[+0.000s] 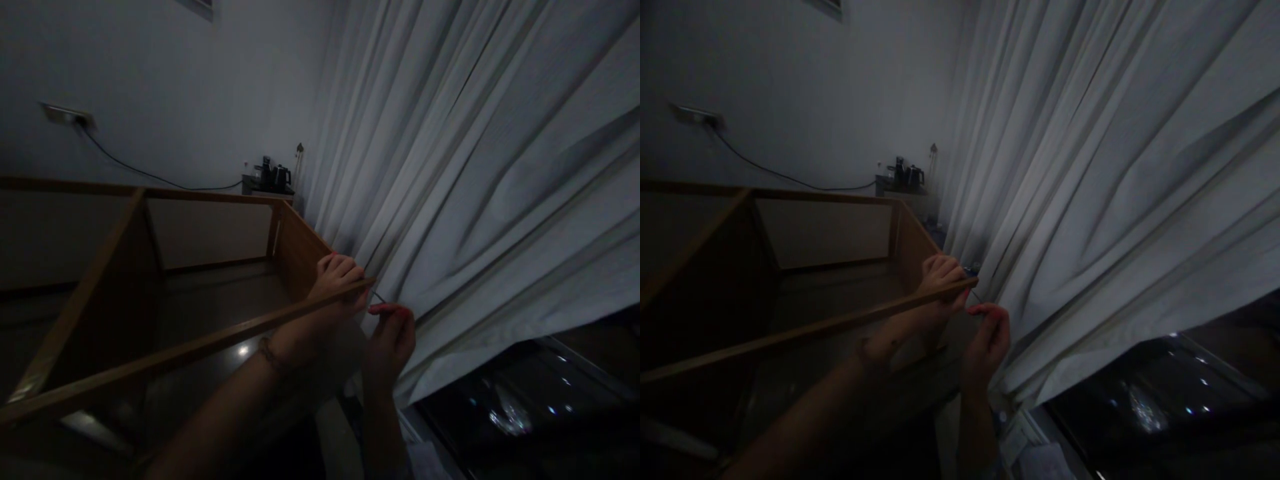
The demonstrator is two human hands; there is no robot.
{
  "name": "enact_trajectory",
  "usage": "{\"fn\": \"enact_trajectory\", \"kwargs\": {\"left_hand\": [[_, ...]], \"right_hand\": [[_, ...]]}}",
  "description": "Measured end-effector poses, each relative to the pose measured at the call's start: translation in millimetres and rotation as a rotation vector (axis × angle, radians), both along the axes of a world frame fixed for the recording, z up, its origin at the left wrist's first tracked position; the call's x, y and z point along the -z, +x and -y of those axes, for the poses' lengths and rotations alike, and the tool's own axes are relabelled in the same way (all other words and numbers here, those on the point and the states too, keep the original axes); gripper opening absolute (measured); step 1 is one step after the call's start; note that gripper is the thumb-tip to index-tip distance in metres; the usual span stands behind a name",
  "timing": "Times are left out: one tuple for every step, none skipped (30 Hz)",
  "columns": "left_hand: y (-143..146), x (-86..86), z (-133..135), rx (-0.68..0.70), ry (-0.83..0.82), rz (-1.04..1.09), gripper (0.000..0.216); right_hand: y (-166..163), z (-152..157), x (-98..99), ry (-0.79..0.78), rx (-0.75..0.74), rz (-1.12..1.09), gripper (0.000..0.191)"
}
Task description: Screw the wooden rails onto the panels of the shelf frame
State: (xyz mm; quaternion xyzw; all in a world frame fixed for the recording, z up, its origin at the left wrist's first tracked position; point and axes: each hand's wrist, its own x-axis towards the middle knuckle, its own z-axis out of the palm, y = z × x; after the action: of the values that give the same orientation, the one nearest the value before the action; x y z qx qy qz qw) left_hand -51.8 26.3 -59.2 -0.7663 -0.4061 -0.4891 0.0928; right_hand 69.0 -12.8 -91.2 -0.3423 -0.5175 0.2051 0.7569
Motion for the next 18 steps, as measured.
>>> {"fn": "enact_trajectory", "kwargs": {"left_hand": [[0.0, 0.2, -0.3, 0.003, 0.009, -0.001, 0.005], [-0.1, 0.3, -0.6, 0.005, 0.018, 0.0, 0.005], [-0.3, 0.3, -0.7, 0.007, 0.025, 0.003, 0.004], [-0.7, 0.1, -0.5, 0.008, 0.027, 0.008, 0.003], [-1.2, -0.2, -0.2, 0.011, 0.024, 0.01, 0.003], [-1.7, -0.7, 0.4, 0.016, 0.014, 0.009, 0.006], [-2.3, -1.4, 1.2, 0.022, 0.004, 0.007, 0.01], [-2.9, -2.1, 2.0, 0.028, -0.008, 0.005, 0.013], [-3.3, -2.8, 2.7, 0.034, -0.017, 0.004, 0.016], [-3.7, -3.4, 3.3, 0.041, -0.022, 0.004, 0.018], [-3.9, -3.9, 3.8, 0.045, -0.023, 0.007, 0.019], [-4.0, -4.1, 4.0, 0.047, -0.021, 0.012, 0.019], [-3.9, -4.2, 4.2, 0.05, -0.019, 0.016, 0.019], [-3.7, -4.2, 4.2, 0.056, -0.019, 0.016, 0.018], [-3.5, -4.1, 4.2, 0.061, -0.019, 0.02, 0.018], [-3.3, -3.9, 4.2, 0.066, -0.023, 0.027, 0.019], [-3.2, -3.8, 4.2, 0.075, -0.031, 0.034, 0.02], [-3.1, -3.6, 4.1, 0.087, -0.043, 0.039, 0.022]], "right_hand": [[0.7, 0.2, -0.2, 0.005, 0.009, -0.01, 0.034], [1.2, 0.4, -0.6, 0.009, 0.016, -0.016, 0.034], [1.4, 0.7, -0.9, 0.012, 0.021, -0.018, 0.034], [1.4, 1.0, -1.2, 0.016, 0.023, -0.018, 0.034], [1.1, 1.3, -1.5, 0.02, 0.021, -0.017, 0.034], [0.6, 1.5, -1.7, 0.025, 0.018, -0.016, 0.034], [0.1, 1.8, -1.7, 0.028, 0.013, -0.016, 0.034], [-0.3, 2.0, -1.7, 0.03, 0.009, -0.016, 0.034], [-0.6, 2.3, -1.5, 0.031, 0.006, -0.016, 0.034], [-0.7, 2.5, -1.4, 0.032, 0.005, -0.019, 0.034], [-0.7, 2.8, -1.2, 0.034, 0.003, -0.025, 0.033], [-0.5, 3.2, -1.3, 0.039, -0.001, -0.035, 0.033], [-0.3, 3.7, -1.5, 0.044, -0.005, -0.049, 0.033], [0.0, 4.3, -1.9, 0.048, -0.007, -0.063, 0.033], [0.3, 5.0, -2.6, 0.053, -0.006, -0.075, 0.032], [0.7, 5.8, -3.5, 0.057, -0.004, -0.085, 0.032], [1.0, 6.4, -4.4, 0.061, 0.0, -0.092, 0.032], [1.3, 7.0, -5.3, 0.067, 0.004, -0.097, 0.032]]}}
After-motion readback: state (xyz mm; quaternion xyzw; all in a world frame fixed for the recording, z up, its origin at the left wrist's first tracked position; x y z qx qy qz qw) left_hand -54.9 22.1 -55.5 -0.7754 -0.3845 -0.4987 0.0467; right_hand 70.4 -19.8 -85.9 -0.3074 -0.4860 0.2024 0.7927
